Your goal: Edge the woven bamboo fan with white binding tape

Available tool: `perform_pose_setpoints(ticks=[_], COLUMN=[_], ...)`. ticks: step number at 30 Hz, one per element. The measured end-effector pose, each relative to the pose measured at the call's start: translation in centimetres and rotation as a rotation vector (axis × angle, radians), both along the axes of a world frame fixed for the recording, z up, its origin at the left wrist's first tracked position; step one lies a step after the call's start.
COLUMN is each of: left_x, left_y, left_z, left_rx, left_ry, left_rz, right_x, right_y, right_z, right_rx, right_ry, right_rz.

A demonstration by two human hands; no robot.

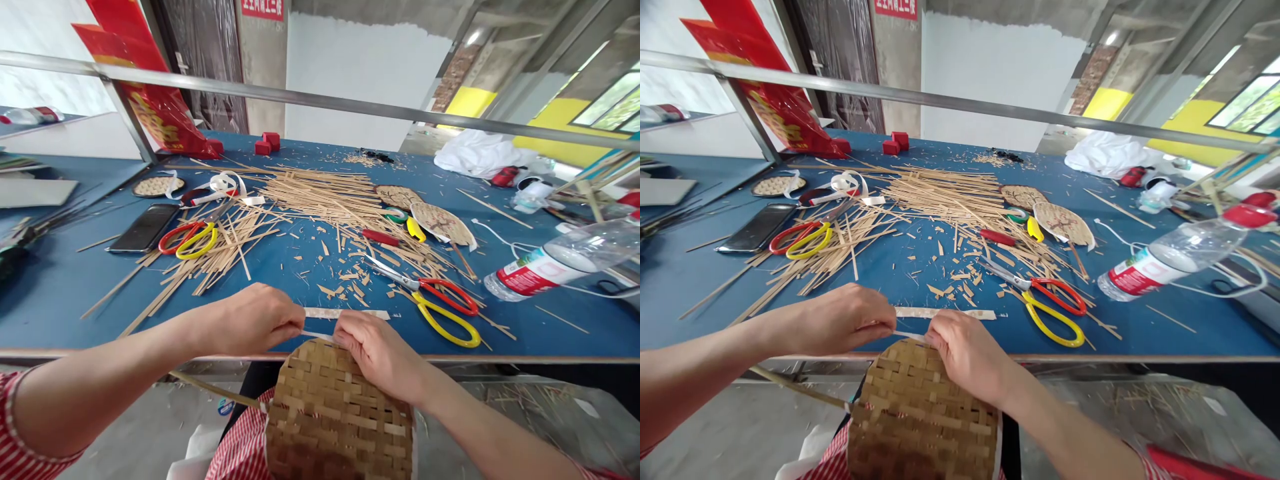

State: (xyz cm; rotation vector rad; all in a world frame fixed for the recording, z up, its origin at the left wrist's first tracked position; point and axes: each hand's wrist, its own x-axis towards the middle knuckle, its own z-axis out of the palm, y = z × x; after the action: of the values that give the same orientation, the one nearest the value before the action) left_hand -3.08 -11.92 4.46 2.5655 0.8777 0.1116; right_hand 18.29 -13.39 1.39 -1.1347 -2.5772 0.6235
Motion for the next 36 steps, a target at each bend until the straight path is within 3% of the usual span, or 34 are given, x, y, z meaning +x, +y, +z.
perform_pose_setpoints(ticks=[5,11,24,36], left_x=[-0.1,-0.1,0.2,0.3], left_y=[-0.5,-1.5,-1.8,-2.2], left_z=[0.6,0.5,-0.6,-0.6], left_rx=[0.021,-0.029,-0.309,-0.114], left_ry=[0.082,0.038,-0.119,-0.122], left_rz=[-0.006,-0.004,0.152,0.139], right_x=[0.1,0.0,0.4,0.5], right_y=[-0.1,-0.2,-0.6,-0.7], right_z=[-0.2,-0.3,-0.1,-0.1], right_rx=[-0.003,-0.013,-0.013,-0.022], right_ry=[0.003,0.012,0.0,0.031], right_rz=[0.021,0.019,-0.015,-0.015])
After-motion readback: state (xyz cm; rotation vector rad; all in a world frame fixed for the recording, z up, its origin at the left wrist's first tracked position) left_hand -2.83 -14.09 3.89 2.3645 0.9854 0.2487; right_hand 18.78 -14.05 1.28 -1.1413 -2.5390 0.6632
